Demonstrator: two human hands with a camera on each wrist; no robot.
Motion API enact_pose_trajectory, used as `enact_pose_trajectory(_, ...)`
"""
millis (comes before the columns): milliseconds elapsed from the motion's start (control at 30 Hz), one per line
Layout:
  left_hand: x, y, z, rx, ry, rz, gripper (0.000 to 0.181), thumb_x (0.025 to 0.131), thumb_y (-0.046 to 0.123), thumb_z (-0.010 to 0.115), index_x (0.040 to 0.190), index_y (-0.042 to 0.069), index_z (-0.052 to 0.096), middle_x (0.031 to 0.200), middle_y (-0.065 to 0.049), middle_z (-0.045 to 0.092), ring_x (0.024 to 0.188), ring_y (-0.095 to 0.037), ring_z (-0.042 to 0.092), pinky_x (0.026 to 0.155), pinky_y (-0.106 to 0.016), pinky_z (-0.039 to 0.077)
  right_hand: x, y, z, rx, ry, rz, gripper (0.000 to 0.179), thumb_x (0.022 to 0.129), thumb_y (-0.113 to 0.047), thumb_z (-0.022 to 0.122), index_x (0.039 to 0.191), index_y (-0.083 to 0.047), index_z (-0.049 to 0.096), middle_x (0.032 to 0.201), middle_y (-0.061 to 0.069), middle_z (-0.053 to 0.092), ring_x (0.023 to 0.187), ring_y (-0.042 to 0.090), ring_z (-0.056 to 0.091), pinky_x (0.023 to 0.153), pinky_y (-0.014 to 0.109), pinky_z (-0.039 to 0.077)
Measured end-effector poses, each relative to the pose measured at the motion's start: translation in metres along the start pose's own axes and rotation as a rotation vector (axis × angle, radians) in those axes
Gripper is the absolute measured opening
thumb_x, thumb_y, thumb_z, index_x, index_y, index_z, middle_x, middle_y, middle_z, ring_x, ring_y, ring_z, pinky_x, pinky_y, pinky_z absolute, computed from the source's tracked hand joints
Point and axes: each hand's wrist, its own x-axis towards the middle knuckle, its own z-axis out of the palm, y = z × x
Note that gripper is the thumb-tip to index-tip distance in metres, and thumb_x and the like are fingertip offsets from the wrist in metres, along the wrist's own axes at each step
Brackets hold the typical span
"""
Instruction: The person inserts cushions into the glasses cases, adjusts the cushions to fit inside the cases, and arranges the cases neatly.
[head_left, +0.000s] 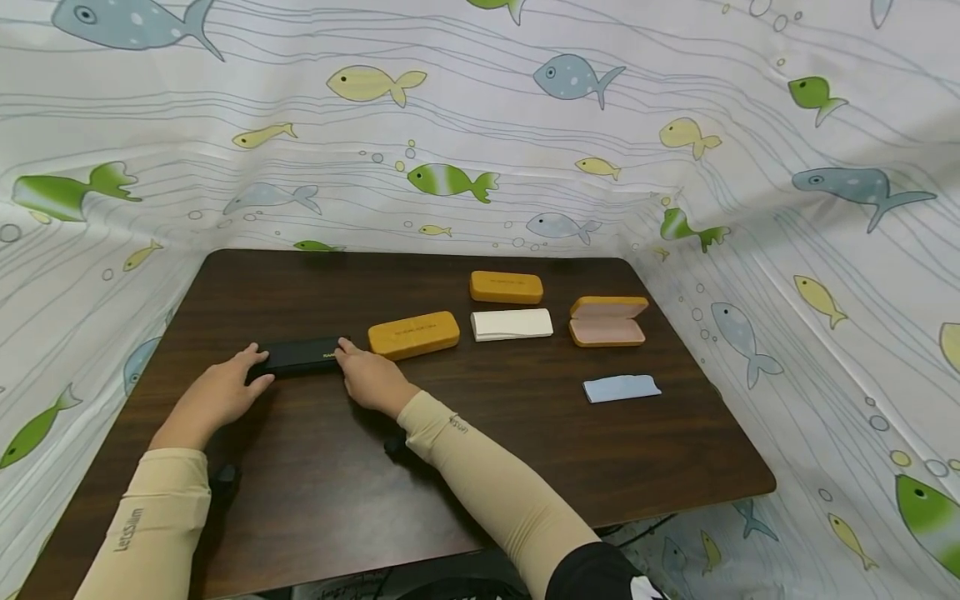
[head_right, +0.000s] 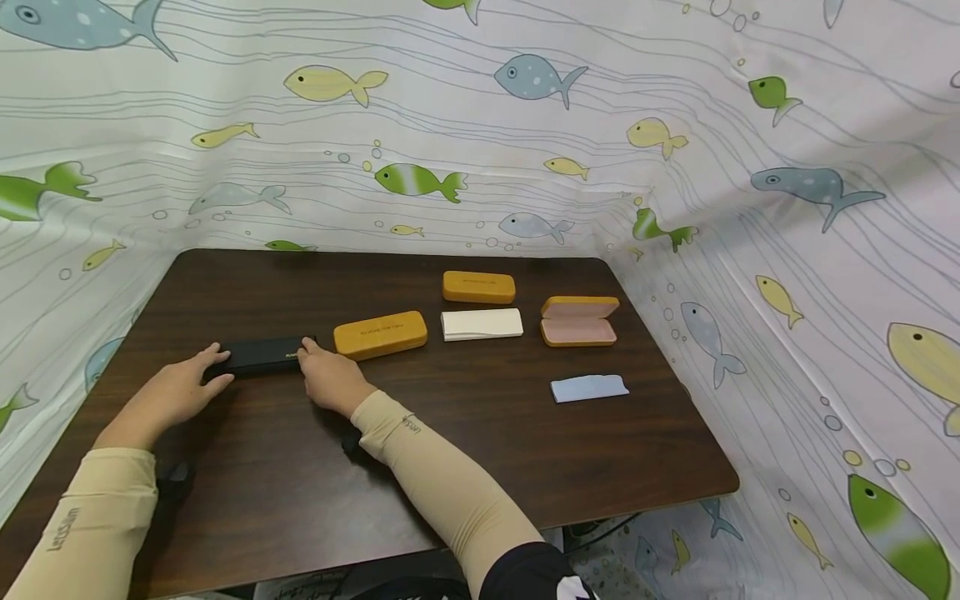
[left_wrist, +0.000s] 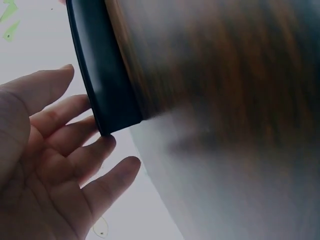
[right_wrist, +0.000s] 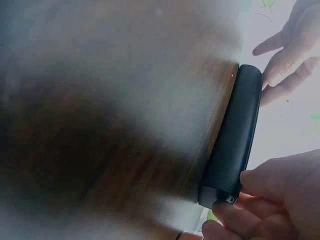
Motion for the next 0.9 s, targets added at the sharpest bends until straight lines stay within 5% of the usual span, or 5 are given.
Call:
enact_pose_trajectory(200,0.001,0.001,0.001,0.008,0.005,0.01,0.062,0.104,0.023,0.055,0.148,-0.015,0.035,0.155,-0.04,0.019,0.134,-0.066,0.027,0.105,-0.076,0.026,0.0,0.004,0.003,0.033,-0.02,-0.009,0.045,0.11,-0.02,0.043,0.155,-0.012,0.043,0.164,0.001,0.031,0.078,0.008,0.068,0.06,0.014,0.045)
enact_pose_trajectory(400,0.004,0.0,-0.002,0.033,-0.024,0.004,0.065,0.105,0.027,0.055,0.148,-0.016,0.033,0.154,-0.042,0.02,0.13,-0.066,0.032,0.101,-0.076,0.031,0.003,0.01,0.0,0.073,-0.044,-0.027,0.044,0.111,-0.021,0.041,0.155,-0.014,0.043,0.164,-0.001,0.032,0.122,0.01,0.062,0.089,0.014,0.05)
enact_pose_trajectory(567,0.008,0.001,-0.009,0.071,-0.063,0.021,0.066,0.105,0.029,0.055,0.146,-0.018,0.034,0.15,-0.045,0.023,0.127,-0.066,0.037,0.098,-0.076,0.036,0.001,0.016,-0.002,0.187,-0.058,-0.038,0.045,0.11,-0.021,0.045,0.154,-0.013,0.044,0.164,-0.001,0.032,0.137,0.011,0.05,0.108,0.019,0.04)
enact_pose_trajectory(700,0.008,0.005,-0.009,0.13,-0.016,-0.003,0.057,0.104,0.027,0.057,0.143,-0.013,0.043,0.144,-0.043,0.038,0.119,-0.063,0.048,0.088,-0.074,0.043,-0.004,0.022,-0.003,0.242,-0.05,-0.055,0.045,0.11,-0.022,0.047,0.154,-0.013,0.045,0.163,-0.002,0.034,0.14,0.01,0.045,0.113,0.02,0.034)
enact_pose_trajectory(900,0.013,0.019,-0.005,0.178,0.136,-0.05,0.045,0.102,0.021,0.058,0.136,-0.008,0.051,0.127,-0.038,0.057,0.103,-0.057,0.06,0.073,-0.07,0.05,-0.016,0.04,-0.018,0.364,-0.018,-0.041,0.045,0.109,-0.021,0.049,0.153,-0.011,0.046,0.16,0.0,0.039,0.145,0.012,0.038,0.117,0.023,0.03)
